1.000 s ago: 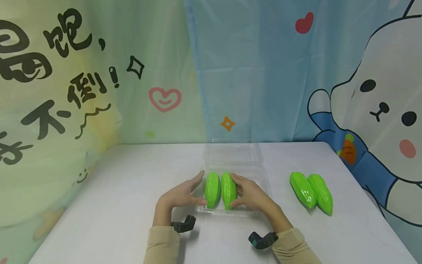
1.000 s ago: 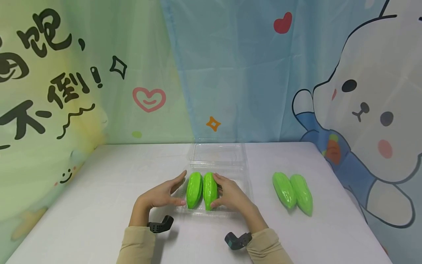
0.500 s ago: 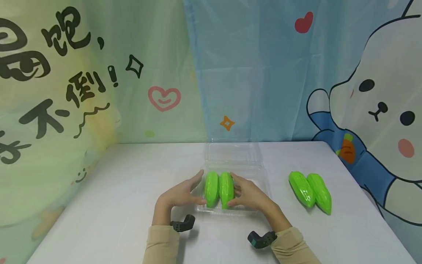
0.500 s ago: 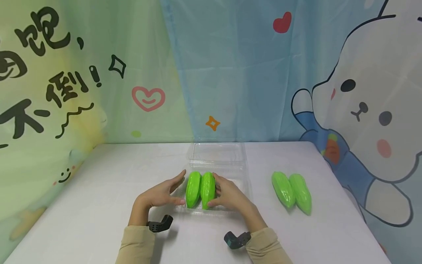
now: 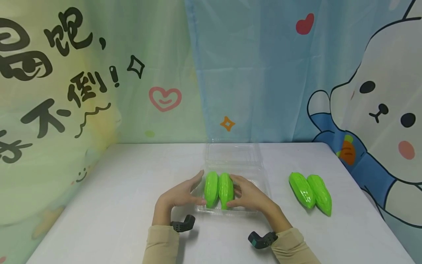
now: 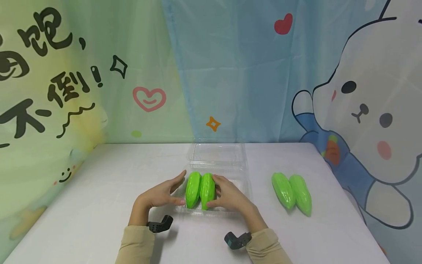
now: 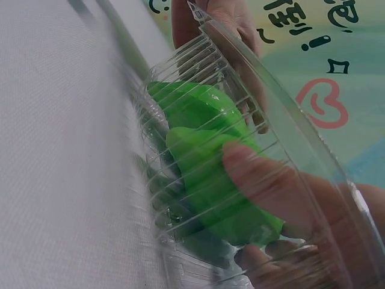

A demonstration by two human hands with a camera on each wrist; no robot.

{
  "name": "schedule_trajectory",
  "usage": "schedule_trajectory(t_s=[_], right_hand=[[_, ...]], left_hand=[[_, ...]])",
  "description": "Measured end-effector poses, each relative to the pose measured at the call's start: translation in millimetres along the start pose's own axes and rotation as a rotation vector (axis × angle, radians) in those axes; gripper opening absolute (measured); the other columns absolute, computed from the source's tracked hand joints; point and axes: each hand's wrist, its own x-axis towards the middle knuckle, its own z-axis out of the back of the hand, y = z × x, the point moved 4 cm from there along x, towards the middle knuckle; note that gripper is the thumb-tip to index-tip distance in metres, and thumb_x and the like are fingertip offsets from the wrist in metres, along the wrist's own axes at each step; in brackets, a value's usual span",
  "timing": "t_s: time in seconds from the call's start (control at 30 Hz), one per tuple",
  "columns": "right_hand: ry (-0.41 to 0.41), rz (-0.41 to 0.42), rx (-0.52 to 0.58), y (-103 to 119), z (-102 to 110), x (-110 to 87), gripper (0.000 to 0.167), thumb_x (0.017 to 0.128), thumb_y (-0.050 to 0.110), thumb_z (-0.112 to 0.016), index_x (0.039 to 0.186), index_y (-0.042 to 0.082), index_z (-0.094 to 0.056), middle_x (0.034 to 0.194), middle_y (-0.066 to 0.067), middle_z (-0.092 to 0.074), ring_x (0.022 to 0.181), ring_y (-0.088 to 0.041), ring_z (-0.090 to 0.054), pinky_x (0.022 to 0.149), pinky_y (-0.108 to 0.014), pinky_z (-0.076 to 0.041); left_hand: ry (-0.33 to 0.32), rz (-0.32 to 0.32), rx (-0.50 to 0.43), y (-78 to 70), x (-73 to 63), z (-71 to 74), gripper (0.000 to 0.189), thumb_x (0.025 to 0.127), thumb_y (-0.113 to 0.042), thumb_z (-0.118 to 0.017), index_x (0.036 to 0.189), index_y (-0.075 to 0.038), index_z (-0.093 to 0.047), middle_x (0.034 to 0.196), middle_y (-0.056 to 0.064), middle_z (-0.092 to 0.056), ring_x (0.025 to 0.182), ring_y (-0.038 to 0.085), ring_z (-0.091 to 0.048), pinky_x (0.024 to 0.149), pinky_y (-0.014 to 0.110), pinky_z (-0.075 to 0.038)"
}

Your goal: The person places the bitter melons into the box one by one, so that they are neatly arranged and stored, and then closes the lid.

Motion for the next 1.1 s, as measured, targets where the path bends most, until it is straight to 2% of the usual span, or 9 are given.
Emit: schedule_trajectory(t_s=[0.33, 0.93, 1.1], right_hand=[[-0.001, 0.011, -0.003, -0.5, 0.4, -0.9, 0.104, 0.063, 0.034, -0.087, 0.147, 0.004, -0.033, 0.148, -0.018, -0.039, 0.136, -0.035, -0.039, 0.114, -0.048, -0.032], [0.005, 0.008, 0.020, -0.2, -0.2, -0.7, 0.105, 0.064, 0.032, -0.087, 0.147, 0.001, -0.031, 0.149, -0.019, -0.036, 0.131, -0.033, -0.047, 0.109, -0.041, -0.039], [-0.006, -0.011, -0.013, 0.9, 0.7, -1.3, 0.106, 0.064, 0.036, -0.086, 0.147, 0.000, -0.030, 0.150, -0.019, -0.035, 0.135, -0.034, -0.041, 0.111, -0.043, -0.037]], left_hand=[[0.002, -0.011, -0.008, -4.2, -1.2, -0.2, 0.105, 0.078, -0.030, -0.077, 0.153, -0.011, -0.007, 0.160, 0.008, -0.008, 0.145, 0.030, -0.020, 0.118, 0.046, -0.024], [0.004, 0.019, 0.028, 0.4, 0.3, -0.1, 0.107, 0.077, -0.039, -0.077, 0.154, -0.013, -0.006, 0.160, 0.006, -0.009, 0.145, 0.028, -0.021, 0.118, 0.044, -0.024], [0.005, 0.018, 0.032, -1.0, 0.0, 0.0, 0.107, 0.077, -0.039, -0.077, 0.154, -0.013, -0.007, 0.160, 0.005, -0.009, 0.145, 0.028, -0.021, 0.118, 0.043, -0.025]])
